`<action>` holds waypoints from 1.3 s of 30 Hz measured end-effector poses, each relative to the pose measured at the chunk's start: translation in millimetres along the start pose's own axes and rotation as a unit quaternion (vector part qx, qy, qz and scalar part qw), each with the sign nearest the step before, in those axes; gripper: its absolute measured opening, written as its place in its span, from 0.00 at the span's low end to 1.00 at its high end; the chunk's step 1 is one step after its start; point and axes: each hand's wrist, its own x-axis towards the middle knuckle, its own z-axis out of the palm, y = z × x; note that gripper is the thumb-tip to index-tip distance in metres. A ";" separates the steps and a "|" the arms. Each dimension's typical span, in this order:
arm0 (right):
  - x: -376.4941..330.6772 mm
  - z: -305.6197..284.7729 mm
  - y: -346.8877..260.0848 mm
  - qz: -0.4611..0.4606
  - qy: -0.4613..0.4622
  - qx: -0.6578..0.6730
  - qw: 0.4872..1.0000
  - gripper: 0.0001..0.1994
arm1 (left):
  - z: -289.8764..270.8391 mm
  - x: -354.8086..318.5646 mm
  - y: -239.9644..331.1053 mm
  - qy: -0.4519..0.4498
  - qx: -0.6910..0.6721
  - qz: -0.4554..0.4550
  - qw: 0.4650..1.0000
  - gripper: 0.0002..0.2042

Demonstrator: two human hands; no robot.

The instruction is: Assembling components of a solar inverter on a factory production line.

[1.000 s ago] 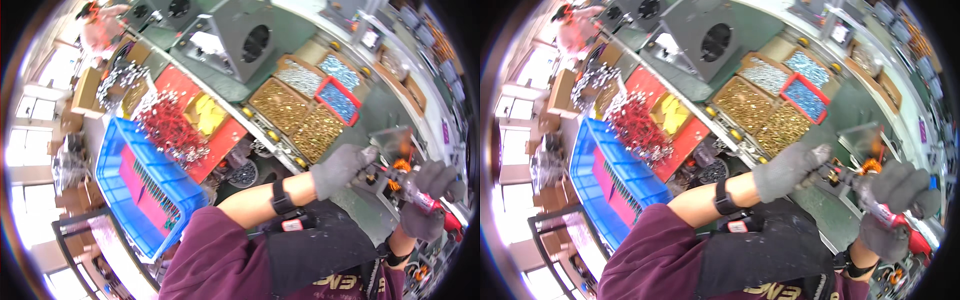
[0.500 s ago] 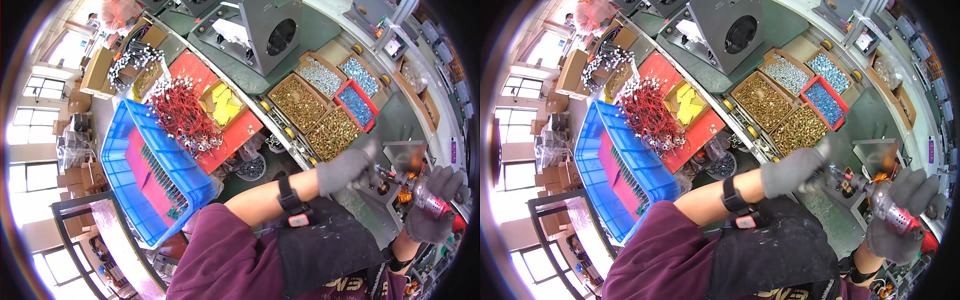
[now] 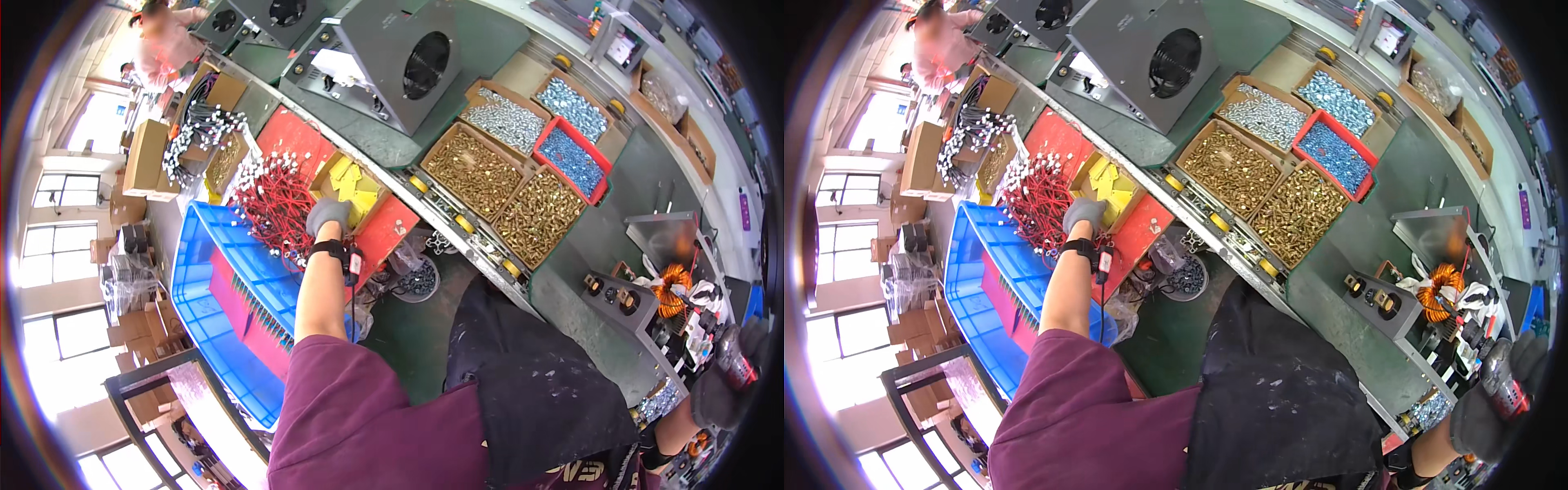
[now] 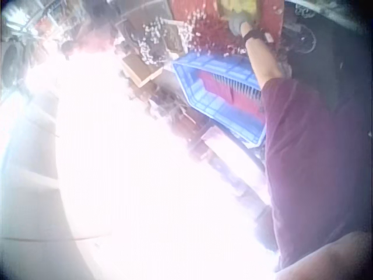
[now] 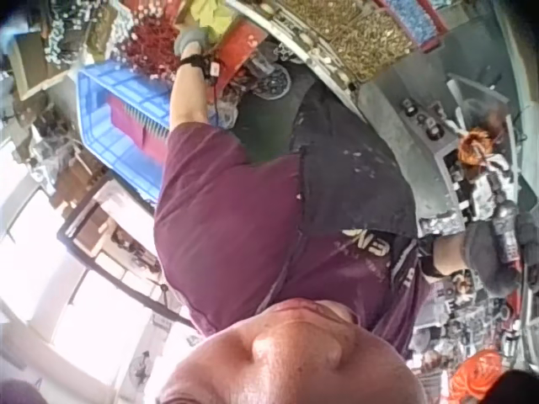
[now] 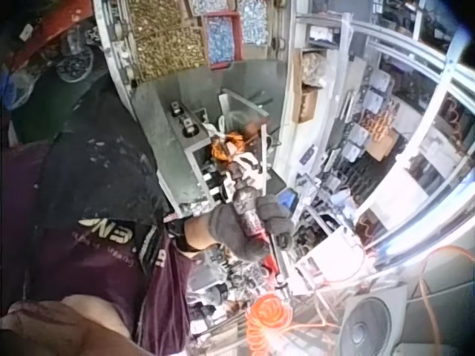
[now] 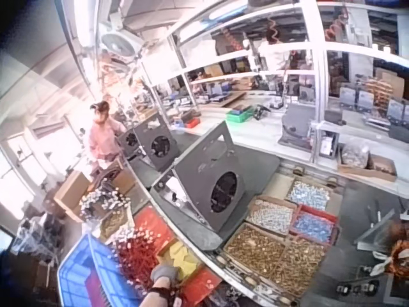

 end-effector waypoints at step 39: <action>-2.0 -0.6 3.5 0.018 0.039 0.024 0.999 0.17 | -52.5 -61.5 -32.5 0.169 -0.154 0.251 0.940 0.08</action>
